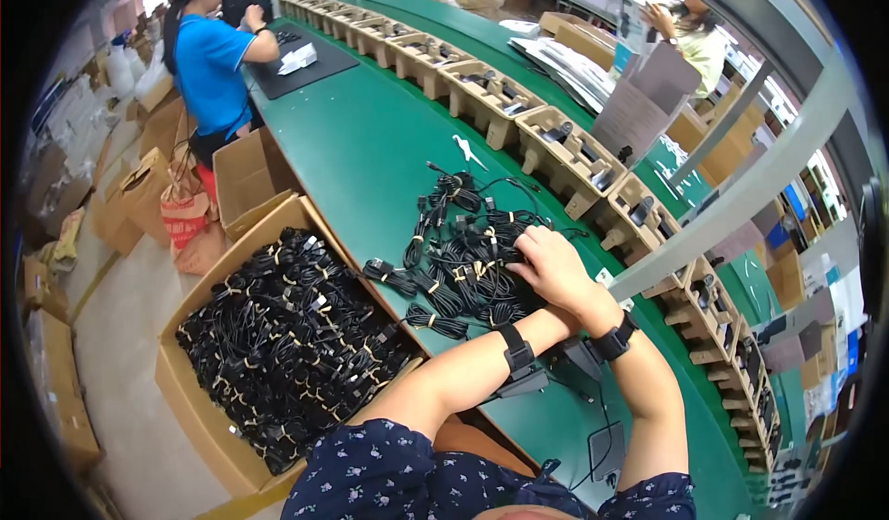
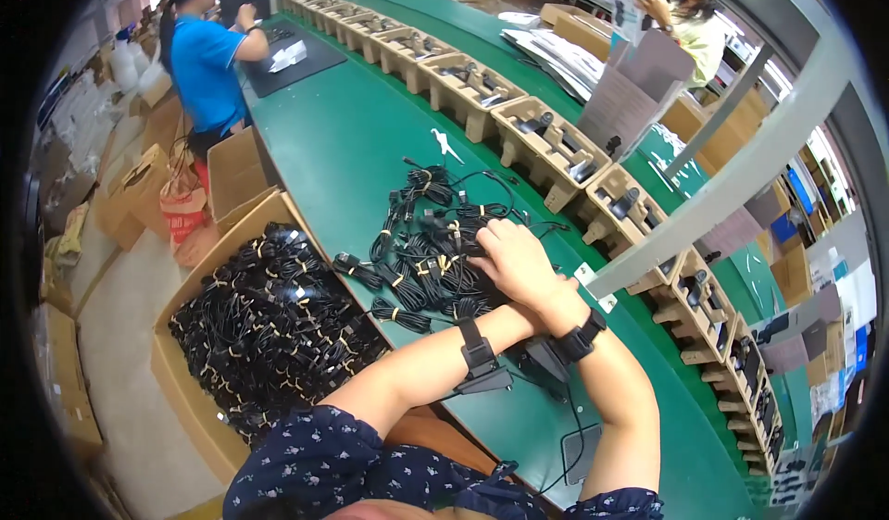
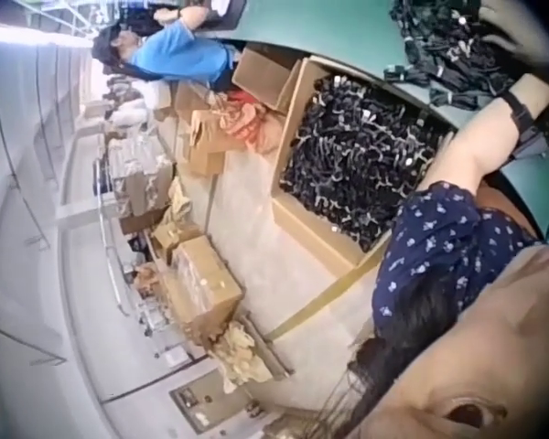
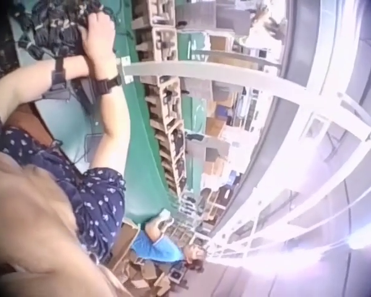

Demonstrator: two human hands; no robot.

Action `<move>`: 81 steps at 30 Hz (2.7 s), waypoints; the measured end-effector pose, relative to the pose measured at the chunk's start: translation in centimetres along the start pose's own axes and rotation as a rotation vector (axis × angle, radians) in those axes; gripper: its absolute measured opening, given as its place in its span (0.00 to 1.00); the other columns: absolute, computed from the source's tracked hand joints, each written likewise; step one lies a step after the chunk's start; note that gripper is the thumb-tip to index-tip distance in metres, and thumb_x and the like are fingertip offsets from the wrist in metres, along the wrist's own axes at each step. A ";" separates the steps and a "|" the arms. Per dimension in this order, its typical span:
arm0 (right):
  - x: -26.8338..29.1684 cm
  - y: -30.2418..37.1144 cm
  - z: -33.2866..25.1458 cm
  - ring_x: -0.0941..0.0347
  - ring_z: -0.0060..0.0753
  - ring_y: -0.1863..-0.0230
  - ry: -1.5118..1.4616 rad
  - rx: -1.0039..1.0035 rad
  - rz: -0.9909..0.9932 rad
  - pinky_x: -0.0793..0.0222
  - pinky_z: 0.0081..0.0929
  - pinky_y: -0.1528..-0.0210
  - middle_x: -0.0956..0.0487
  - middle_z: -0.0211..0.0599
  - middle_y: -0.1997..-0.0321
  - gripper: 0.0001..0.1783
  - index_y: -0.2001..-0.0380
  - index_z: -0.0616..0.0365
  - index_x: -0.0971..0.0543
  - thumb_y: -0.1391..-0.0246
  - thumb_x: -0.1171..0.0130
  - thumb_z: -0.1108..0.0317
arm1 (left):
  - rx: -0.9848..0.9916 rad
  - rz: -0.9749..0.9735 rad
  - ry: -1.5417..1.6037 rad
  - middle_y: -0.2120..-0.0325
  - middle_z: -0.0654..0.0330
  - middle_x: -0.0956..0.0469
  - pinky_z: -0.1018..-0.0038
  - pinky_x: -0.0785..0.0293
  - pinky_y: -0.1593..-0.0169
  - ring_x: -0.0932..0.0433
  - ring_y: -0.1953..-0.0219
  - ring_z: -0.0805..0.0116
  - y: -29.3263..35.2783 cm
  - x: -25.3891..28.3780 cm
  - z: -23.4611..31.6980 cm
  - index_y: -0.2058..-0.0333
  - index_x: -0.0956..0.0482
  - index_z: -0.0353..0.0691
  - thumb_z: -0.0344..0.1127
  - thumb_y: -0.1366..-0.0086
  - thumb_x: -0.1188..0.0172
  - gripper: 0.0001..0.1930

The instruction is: The person picks up a cable and a filter from the table, fits the cable into the filter, and places the assembled unit into a cardboard tray. This process is repeated several times before the person reaches into a box to retrieve more filters.

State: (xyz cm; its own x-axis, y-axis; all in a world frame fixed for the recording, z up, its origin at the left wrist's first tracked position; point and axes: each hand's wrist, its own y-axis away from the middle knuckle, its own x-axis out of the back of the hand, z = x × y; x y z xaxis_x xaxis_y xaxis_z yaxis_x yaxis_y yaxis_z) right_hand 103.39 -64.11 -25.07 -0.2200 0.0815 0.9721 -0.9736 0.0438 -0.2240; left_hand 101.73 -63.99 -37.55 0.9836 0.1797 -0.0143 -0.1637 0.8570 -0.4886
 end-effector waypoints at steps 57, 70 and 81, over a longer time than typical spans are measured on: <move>2.1 24.5 -0.6 0.30 0.50 0.51 -0.415 -0.462 0.428 0.29 0.37 0.58 0.33 0.46 0.44 0.20 0.50 0.56 0.34 0.47 0.46 0.69 | 0.536 -0.321 0.745 0.61 0.54 0.27 0.70 0.26 0.57 0.25 0.61 0.65 1.8 -3.8 6.2 0.60 0.30 0.31 0.31 0.36 0.48 0.10; 10.6 32.7 8.8 0.27 0.35 0.68 -0.043 -1.081 0.800 0.31 0.28 0.66 0.23 0.42 0.64 0.17 0.54 0.57 0.28 0.45 0.47 0.63 | 0.435 -0.325 0.306 0.62 0.55 0.29 0.78 0.28 0.66 0.27 0.67 0.71 0.8 -2.8 4.6 0.53 0.37 0.35 0.25 0.39 0.49 0.16; 11.7 41.3 22.7 0.25 0.48 0.65 0.576 -1.444 0.555 0.31 0.41 0.63 0.22 0.44 0.69 0.17 0.68 0.57 0.25 0.45 0.52 0.54 | 0.513 -0.347 0.197 0.64 0.56 0.29 0.81 0.29 0.71 0.28 0.69 0.73 0.6 -2.8 3.4 0.55 0.36 0.34 0.23 0.38 0.52 0.12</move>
State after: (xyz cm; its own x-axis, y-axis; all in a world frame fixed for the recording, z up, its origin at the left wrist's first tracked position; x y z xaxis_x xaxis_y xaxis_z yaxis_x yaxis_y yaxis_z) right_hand 59.25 -83.95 -21.33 -0.1292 0.7238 0.6778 0.1417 0.6900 -0.7098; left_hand 98.63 -62.38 -34.83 0.9733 -0.1991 -0.1144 0.1987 0.9799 -0.0152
